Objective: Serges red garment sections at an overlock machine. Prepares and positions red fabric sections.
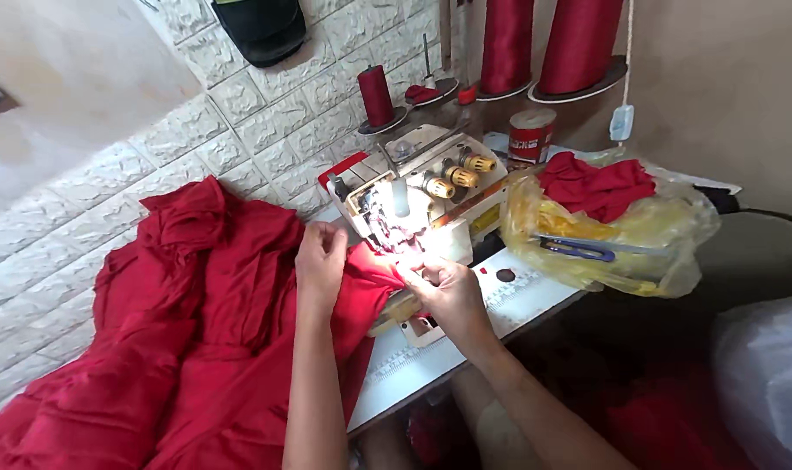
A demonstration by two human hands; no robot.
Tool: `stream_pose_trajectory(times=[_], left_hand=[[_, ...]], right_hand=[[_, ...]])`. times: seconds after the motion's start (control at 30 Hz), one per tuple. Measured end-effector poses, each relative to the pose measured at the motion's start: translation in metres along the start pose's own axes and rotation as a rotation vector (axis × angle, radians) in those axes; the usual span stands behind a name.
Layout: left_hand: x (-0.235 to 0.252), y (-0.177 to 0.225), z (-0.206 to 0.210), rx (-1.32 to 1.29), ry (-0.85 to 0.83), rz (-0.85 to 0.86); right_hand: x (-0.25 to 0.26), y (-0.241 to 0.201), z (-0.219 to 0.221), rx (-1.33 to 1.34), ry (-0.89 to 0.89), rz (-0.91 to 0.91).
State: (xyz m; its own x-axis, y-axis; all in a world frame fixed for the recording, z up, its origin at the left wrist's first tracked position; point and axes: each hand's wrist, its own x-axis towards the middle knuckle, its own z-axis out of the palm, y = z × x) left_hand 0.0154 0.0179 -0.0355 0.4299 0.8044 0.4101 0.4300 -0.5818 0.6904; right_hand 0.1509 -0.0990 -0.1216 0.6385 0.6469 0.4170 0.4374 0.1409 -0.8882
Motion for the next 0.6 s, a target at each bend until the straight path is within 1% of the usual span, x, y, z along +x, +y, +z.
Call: stream_pose_trajectory(times=[0.07, 0.1, 0.17, 0.23, 0.3, 0.43, 0.47, 0.53, 0.6], left_hand=[[-0.013, 0.012, -0.006, 0.142, 0.152, -0.082], [-0.019, 0.019, -0.007, 0.202, 0.175, -0.136], [-0.028, 0.025, -0.004, 0.244, 0.142, -0.178], [-0.030, 0.023, 0.003, 0.208, 0.115, -0.159], [-0.029, 0.020, 0.011, 0.097, 0.152, -0.126], [-0.031, 0.021, 0.019, -0.236, 0.243, -0.082], [-0.032, 0.023, 0.021, -0.309, 0.245, -0.078], [-0.035, 0.029, 0.026, -0.463, 0.244, -0.097], [-0.035, 0.035, 0.029, -0.696, 0.231, -0.142]], right_hand=[[0.000, 0.000, 0.001, -0.011, 0.007, -0.004], [0.001, 0.000, 0.001, -0.013, 0.007, 0.000], [0.001, -0.001, 0.001, -0.017, 0.004, 0.003], [0.001, -0.002, 0.000, -0.031, 0.000, -0.001], [0.001, -0.005, -0.001, -0.067, -0.003, -0.008], [0.001, -0.016, -0.008, -0.176, -0.024, -0.046], [0.001, -0.019, -0.009, -0.214, -0.001, -0.095], [0.002, -0.018, -0.007, -0.254, 0.089, -0.248], [0.005, -0.018, -0.005, -0.201, 0.102, -0.335]])
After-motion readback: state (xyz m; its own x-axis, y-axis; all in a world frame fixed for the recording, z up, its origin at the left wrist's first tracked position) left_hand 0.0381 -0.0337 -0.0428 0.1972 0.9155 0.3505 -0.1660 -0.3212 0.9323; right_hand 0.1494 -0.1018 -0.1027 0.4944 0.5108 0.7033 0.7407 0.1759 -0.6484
